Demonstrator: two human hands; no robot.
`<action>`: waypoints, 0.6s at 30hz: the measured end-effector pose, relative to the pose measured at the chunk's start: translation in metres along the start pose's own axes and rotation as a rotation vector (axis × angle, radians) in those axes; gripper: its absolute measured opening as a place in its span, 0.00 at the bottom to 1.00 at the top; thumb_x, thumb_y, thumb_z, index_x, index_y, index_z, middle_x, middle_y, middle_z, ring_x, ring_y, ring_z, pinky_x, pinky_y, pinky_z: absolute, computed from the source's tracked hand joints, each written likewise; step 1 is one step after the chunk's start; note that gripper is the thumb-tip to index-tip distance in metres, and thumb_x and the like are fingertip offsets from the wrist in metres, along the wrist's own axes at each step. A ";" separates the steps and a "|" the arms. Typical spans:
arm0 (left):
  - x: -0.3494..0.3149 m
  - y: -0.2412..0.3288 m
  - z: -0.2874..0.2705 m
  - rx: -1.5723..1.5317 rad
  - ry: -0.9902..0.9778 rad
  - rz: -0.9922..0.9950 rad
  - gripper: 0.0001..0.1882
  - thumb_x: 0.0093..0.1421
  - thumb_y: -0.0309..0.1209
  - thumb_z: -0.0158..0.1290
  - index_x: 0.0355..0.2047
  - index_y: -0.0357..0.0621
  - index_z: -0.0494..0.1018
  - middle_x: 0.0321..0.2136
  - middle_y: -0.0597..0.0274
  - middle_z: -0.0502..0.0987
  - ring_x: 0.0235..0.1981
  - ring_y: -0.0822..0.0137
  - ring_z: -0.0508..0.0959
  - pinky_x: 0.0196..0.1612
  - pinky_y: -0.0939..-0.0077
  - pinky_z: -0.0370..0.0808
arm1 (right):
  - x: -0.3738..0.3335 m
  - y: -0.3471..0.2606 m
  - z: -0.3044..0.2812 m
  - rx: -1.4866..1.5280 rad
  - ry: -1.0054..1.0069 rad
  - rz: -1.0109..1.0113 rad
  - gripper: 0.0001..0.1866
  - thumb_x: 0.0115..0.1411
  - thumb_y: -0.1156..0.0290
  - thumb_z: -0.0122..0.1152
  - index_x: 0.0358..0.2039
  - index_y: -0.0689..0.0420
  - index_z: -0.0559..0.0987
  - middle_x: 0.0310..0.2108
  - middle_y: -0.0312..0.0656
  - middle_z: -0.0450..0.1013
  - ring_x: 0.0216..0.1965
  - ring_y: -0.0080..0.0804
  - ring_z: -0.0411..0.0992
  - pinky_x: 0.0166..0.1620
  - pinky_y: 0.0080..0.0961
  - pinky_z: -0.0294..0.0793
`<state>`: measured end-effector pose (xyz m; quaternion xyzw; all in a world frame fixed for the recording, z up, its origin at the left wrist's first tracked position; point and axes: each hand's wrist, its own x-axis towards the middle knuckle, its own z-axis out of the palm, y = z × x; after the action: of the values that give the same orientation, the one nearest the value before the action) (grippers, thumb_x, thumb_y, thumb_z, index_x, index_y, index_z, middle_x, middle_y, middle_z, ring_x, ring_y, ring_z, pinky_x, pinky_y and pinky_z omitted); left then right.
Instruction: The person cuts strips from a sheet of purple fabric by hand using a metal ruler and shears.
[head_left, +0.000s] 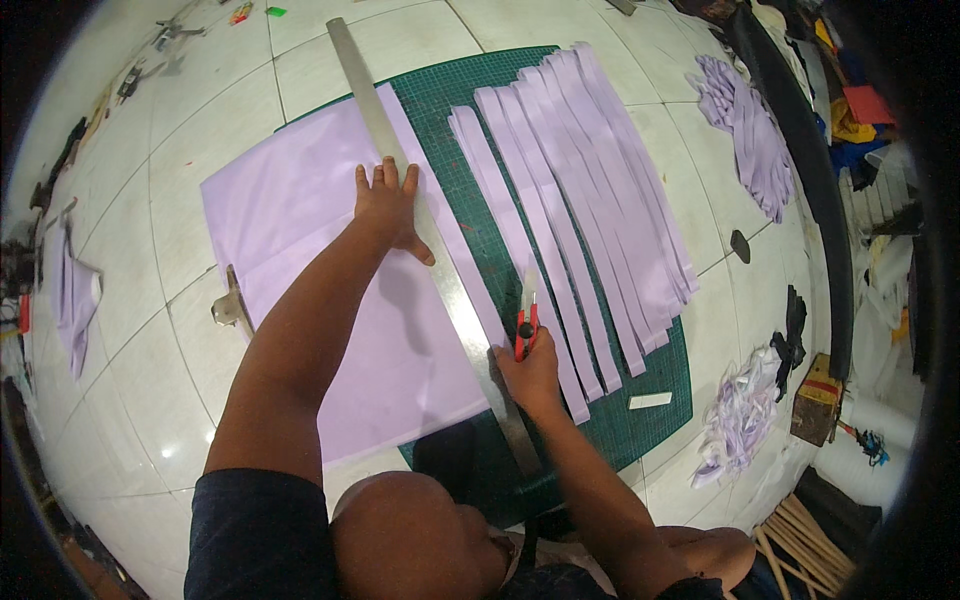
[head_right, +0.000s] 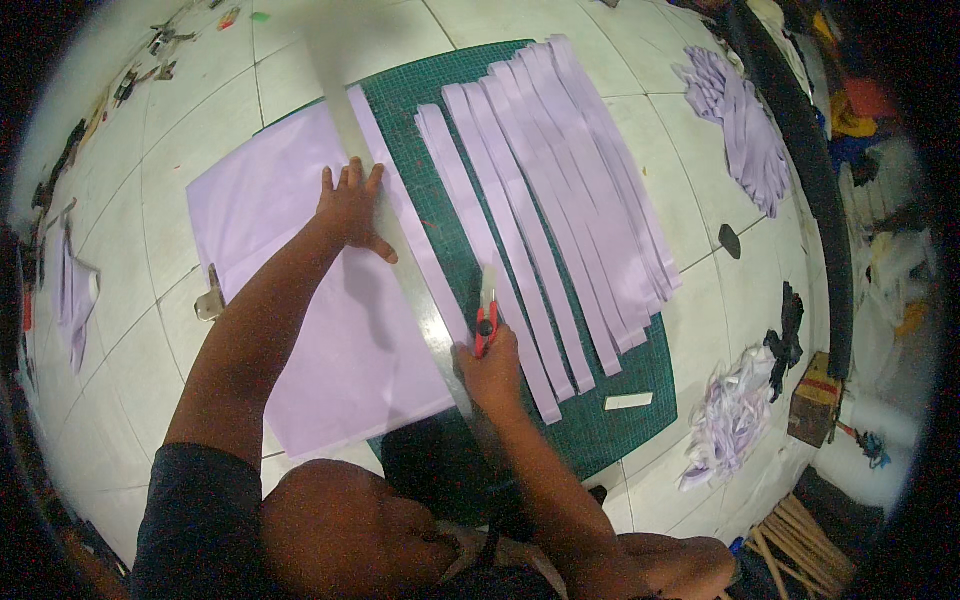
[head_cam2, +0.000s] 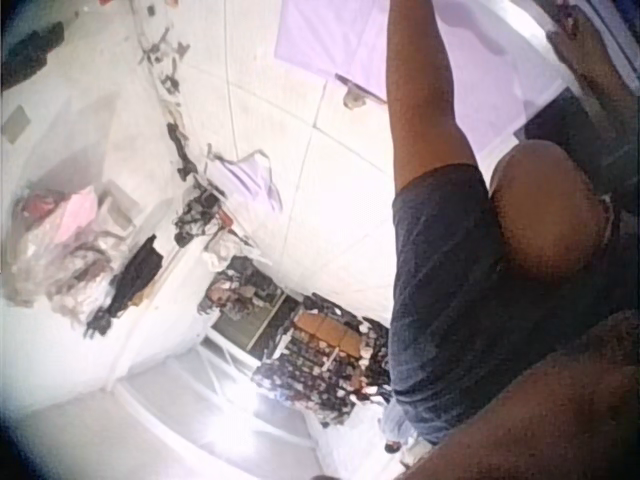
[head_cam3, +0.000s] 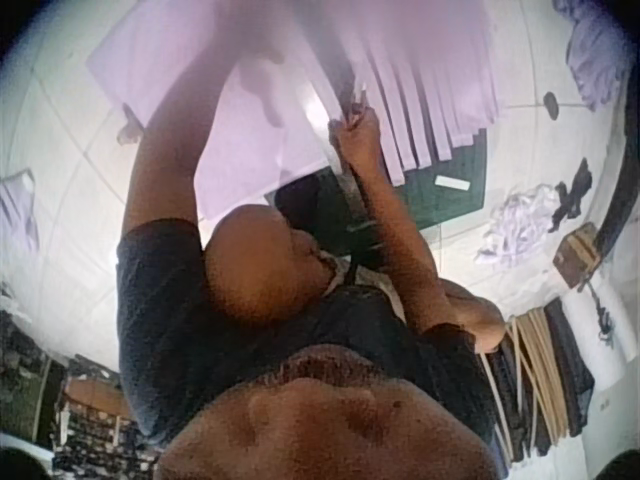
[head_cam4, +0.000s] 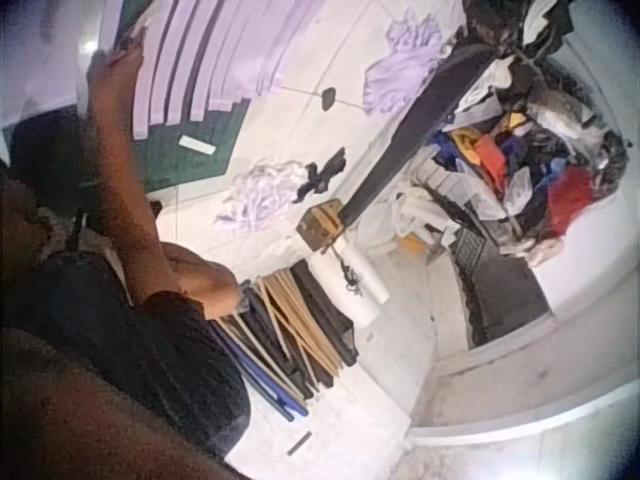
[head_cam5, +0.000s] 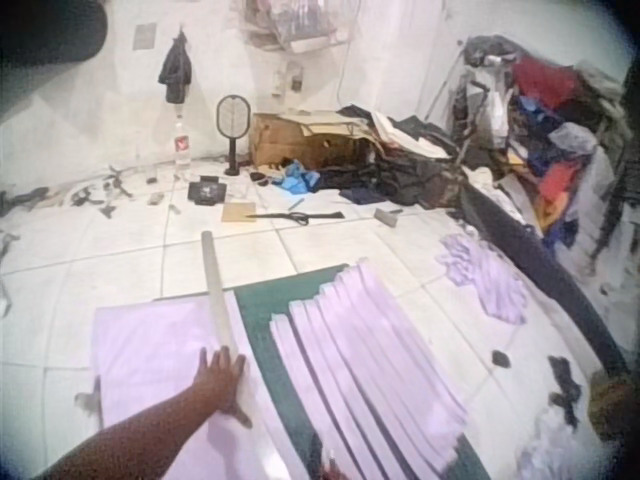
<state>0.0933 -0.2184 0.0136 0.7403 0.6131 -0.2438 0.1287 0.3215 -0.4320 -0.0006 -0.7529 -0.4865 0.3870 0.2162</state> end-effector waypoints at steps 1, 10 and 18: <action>0.000 0.000 0.000 0.002 -0.003 -0.007 0.83 0.23 0.67 0.72 0.73 0.45 0.39 0.71 0.37 0.44 0.72 0.44 0.49 0.71 0.41 0.41 | -0.002 -0.001 0.003 -0.024 0.022 -0.026 0.24 0.50 0.67 0.74 0.39 0.62 0.69 0.29 0.47 0.71 0.32 0.44 0.73 0.40 0.38 0.72; -0.002 -0.004 0.005 -0.021 0.071 0.037 0.84 0.19 0.69 0.71 0.71 0.42 0.43 0.68 0.30 0.47 0.70 0.38 0.52 0.69 0.34 0.45 | -0.016 -0.010 0.011 -0.015 -0.046 0.174 0.27 0.51 0.65 0.72 0.44 0.62 0.68 0.36 0.56 0.75 0.38 0.55 0.77 0.42 0.45 0.74; 0.001 0.000 0.002 -0.006 0.036 0.012 0.83 0.22 0.69 0.71 0.73 0.46 0.39 0.70 0.37 0.46 0.72 0.43 0.50 0.70 0.38 0.43 | 0.010 0.038 -0.008 0.331 -0.161 0.122 0.30 0.52 0.64 0.73 0.48 0.65 0.67 0.33 0.47 0.75 0.31 0.41 0.77 0.35 0.36 0.77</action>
<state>0.0927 -0.2186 0.0111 0.7480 0.6116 -0.2277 0.1212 0.3517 -0.4396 -0.0261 -0.7017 -0.3855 0.5332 0.2734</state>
